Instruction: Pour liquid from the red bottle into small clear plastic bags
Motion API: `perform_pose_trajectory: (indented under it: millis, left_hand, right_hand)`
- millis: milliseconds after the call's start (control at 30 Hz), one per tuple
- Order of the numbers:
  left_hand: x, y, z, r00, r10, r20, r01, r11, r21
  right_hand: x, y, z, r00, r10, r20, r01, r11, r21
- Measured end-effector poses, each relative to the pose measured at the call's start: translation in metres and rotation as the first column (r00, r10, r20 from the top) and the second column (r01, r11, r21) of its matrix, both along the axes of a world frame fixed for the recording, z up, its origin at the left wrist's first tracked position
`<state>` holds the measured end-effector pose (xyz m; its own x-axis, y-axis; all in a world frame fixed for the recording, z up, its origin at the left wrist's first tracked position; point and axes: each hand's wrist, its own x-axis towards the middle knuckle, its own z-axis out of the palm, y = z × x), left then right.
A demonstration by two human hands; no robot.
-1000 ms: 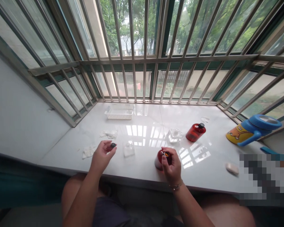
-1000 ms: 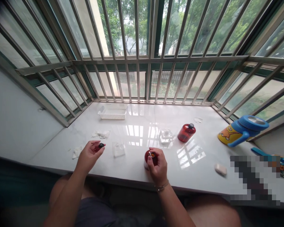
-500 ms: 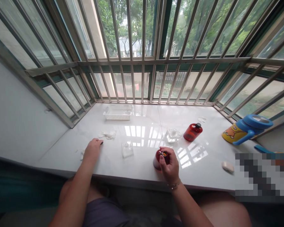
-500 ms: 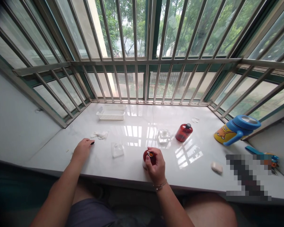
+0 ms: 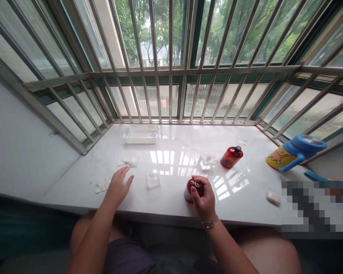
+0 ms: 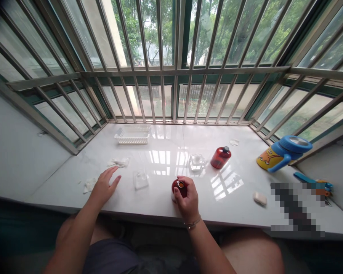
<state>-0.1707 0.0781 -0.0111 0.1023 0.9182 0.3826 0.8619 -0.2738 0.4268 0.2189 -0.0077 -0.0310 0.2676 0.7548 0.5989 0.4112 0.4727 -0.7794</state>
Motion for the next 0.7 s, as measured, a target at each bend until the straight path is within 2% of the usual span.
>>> perform_pose_trajectory:
  millis: [133, 300, 533, 700]
  left_hand:
    - [0.045, -0.012, 0.009, 0.980, -0.107, 0.169, 0.122, 0.989, -0.081]
    - [0.089, -0.008, 0.006, 0.959, -0.155, 0.238, 0.207, 0.955, -0.213]
    - [0.112, -0.013, -0.002, 0.938, -0.179, 0.297, 0.244, 0.950, -0.197]
    - [0.121, -0.031, -0.003, 0.913, -0.216, 0.346, 0.296, 0.934, -0.199]
  right_hand:
    - [-0.009, -0.002, -0.002, 0.996, -0.086, 0.024, 0.086, 0.996, -0.019]
    - [-0.027, -0.012, -0.001, 0.972, -0.206, 0.114, 0.205, 0.978, 0.021]
    - [-0.026, -0.048, 0.003, 0.988, -0.061, 0.145, 0.078, 0.990, -0.118]
    - [-0.006, -0.047, 0.004, 0.978, -0.042, 0.205, 0.071, 0.988, -0.135]
